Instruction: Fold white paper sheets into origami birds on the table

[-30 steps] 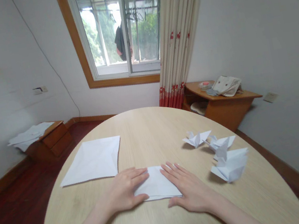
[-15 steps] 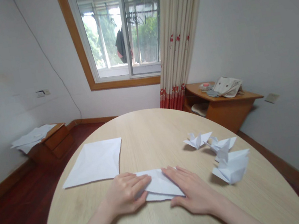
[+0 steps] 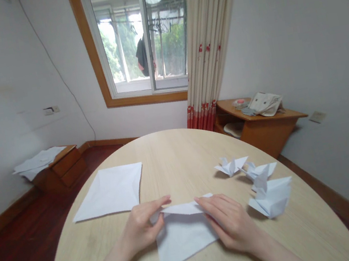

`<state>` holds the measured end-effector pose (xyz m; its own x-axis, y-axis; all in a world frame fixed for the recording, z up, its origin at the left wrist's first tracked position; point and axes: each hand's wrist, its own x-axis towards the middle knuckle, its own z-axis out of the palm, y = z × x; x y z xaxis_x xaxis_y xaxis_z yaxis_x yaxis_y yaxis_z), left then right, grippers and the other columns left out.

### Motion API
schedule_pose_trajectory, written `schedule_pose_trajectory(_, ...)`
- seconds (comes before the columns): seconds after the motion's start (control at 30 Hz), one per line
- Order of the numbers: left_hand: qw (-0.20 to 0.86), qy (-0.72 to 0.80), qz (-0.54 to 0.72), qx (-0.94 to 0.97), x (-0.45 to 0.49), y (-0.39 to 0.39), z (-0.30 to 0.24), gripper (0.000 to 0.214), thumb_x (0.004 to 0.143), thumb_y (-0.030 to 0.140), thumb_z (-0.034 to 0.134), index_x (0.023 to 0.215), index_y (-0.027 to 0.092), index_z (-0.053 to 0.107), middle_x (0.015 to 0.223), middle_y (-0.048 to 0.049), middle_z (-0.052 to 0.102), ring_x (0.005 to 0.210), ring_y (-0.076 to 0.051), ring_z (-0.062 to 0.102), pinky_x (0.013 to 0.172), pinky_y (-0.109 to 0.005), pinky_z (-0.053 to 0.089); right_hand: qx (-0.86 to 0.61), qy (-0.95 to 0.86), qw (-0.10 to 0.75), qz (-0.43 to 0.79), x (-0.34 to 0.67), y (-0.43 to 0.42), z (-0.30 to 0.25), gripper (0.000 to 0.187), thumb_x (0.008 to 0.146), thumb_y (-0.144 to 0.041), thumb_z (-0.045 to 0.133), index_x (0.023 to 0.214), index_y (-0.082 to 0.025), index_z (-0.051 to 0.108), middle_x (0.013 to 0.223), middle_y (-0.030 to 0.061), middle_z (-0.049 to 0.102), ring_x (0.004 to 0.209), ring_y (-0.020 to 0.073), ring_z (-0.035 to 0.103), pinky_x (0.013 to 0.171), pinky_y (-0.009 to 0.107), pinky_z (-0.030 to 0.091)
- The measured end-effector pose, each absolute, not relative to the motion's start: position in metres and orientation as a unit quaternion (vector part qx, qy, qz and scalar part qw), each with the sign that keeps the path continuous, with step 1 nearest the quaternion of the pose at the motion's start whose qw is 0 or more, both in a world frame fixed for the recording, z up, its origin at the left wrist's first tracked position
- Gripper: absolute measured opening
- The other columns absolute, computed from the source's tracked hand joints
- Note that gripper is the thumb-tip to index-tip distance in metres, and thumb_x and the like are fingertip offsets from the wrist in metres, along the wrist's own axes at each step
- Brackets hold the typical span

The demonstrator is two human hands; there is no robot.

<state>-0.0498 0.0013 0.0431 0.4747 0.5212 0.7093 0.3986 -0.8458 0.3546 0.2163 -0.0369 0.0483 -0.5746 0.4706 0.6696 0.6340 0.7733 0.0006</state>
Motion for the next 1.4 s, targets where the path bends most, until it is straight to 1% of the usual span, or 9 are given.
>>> schedule_pose_trajectory(0.13, 0.112, 0.300, 0.473, 0.821, -0.049, 0.002, 0.039, 0.049, 0.088, 0.012, 0.049, 0.135, 0.024, 0.045, 0.115, -0.0060, 0.069, 0.100, -0.016, 0.068, 0.085, -0.026, 0.056, -0.298, -0.861, 0.376, -0.168, 0.215, -0.037, 0.049, 0.056, 0.085, -0.002, 0.040, 0.140, -0.011, 0.040, 0.108, 0.0123, 0.069, 0.098, 0.0217, 0.062, 0.084, 0.038, 0.051)
schedule_pose_trajectory(0.33, 0.107, 0.393, 0.490, 0.771, -0.047, 0.007, 0.030, 0.054, 0.092, 0.020, 0.049, 0.142, 0.026, 0.031, 0.133, -0.0111, 0.054, 0.126, -0.024, 0.050, 0.098, -0.040, 0.048, -0.300, -0.840, 0.392, -0.224, 0.214, -0.038, 0.049, 0.058, 0.081, 0.001, 0.036, 0.136, -0.011, 0.047, 0.114, 0.0099, 0.068, 0.114, 0.0207, 0.056, 0.097, 0.038, 0.043)
schedule_pose_trajectory(0.53, 0.079, 0.419, 0.461, 0.778, -0.042, 0.013, 0.024, 0.063, 0.093, 0.018, 0.045, 0.147, 0.030, 0.016, 0.143, -0.0144, 0.029, 0.117, -0.025, 0.054, 0.104, -0.051, 0.040, -0.313, -0.846, 0.359, -0.238, 0.214, -0.036, 0.038, 0.052, 0.080, 0.000, 0.036, 0.126, -0.015, 0.055, 0.120, 0.0093, 0.066, 0.120, 0.0206, 0.051, 0.101, 0.039, 0.040)
schedule_pose_trajectory(0.63, 0.028, 0.434, 0.427, 0.793, -0.041, 0.014, 0.022, 0.066, 0.093, 0.019, 0.045, 0.148, 0.030, 0.012, 0.144, -0.0147, 0.024, 0.133, -0.031, 0.036, 0.105, -0.055, 0.037, -0.333, -0.866, 0.316, -0.196, 0.211, -0.034, 0.030, 0.048, 0.082, -0.001, 0.038, 0.123, -0.018, 0.056, 0.126, 0.0093, 0.062, 0.123, 0.0219, 0.049, 0.102, 0.042, 0.039)
schedule_pose_trajectory(0.7, -0.003, 0.437, 0.408, 0.801, -0.041, 0.015, 0.020, 0.067, 0.092, 0.019, 0.046, 0.149, 0.029, 0.011, 0.145, -0.0151, 0.023, 0.136, -0.033, 0.030, 0.105, -0.056, 0.036, -0.354, -0.876, 0.288, -0.156, 0.208, -0.033, 0.026, 0.044, 0.085, -0.004, 0.040, 0.123, -0.019, 0.055, 0.130, 0.0097, 0.060, 0.124, 0.0234, 0.048, 0.104, 0.047, 0.037)
schedule_pose_trajectory(0.93, -0.050, 0.415, 0.343, 0.841, -0.043, 0.021, 0.009, 0.068, 0.088, 0.020, 0.053, 0.147, 0.026, 0.019, 0.145, -0.0168, 0.030, 0.135, -0.035, 0.030, 0.106, -0.058, 0.033, -0.377, -0.905, 0.194, -0.046, 0.196, -0.035, 0.022, 0.035, 0.095, -0.017, 0.044, 0.128, -0.018, 0.053, 0.139, 0.0090, 0.053, 0.128, 0.0252, 0.046, 0.107, 0.053, 0.034)
schedule_pose_trajectory(1.13, 0.024, 0.350, 0.244, 0.904, -0.044, 0.022, 0.001, 0.058, 0.091, 0.016, 0.049, 0.145, 0.024, 0.027, 0.148, -0.0134, 0.038, 0.138, -0.028, 0.032, 0.111, -0.056, 0.028, -0.383, -0.906, 0.178, 0.012, 0.196, -0.036, 0.020, 0.033, 0.097, -0.021, 0.044, 0.128, -0.022, 0.054, 0.135, 0.0075, 0.056, 0.122, 0.0224, 0.052, 0.105, 0.048, 0.039)
schedule_pose_trajectory(1.27, 0.090, 0.341, 0.210, 0.912, -0.043, 0.019, 0.002, 0.052, 0.094, 0.016, 0.044, 0.144, 0.023, 0.029, 0.143, -0.0096, 0.047, 0.133, -0.020, 0.043, 0.112, -0.049, 0.031, -0.386, -0.907, 0.168, 0.020, 0.197, -0.036, 0.021, 0.033, 0.096, -0.019, 0.045, 0.128, -0.023, 0.055, 0.134, 0.0077, 0.057, 0.118, 0.0224, 0.055, 0.103, 0.048, 0.040)
schedule_pose_trajectory(1.4, 0.103, 0.350, 0.200, 0.909, -0.042, 0.017, 0.005, 0.047, 0.093, 0.015, 0.046, 0.140, 0.021, 0.038, 0.138, -0.0095, 0.053, 0.127, -0.020, 0.049, 0.112, -0.050, 0.029, -0.403, -0.902, 0.155, 0.029, 0.199, -0.035, 0.022, 0.033, 0.096, -0.019, 0.044, 0.127, -0.022, 0.057, 0.135, 0.0078, 0.057, 0.121, 0.0216, 0.054, 0.105, 0.048, 0.039)
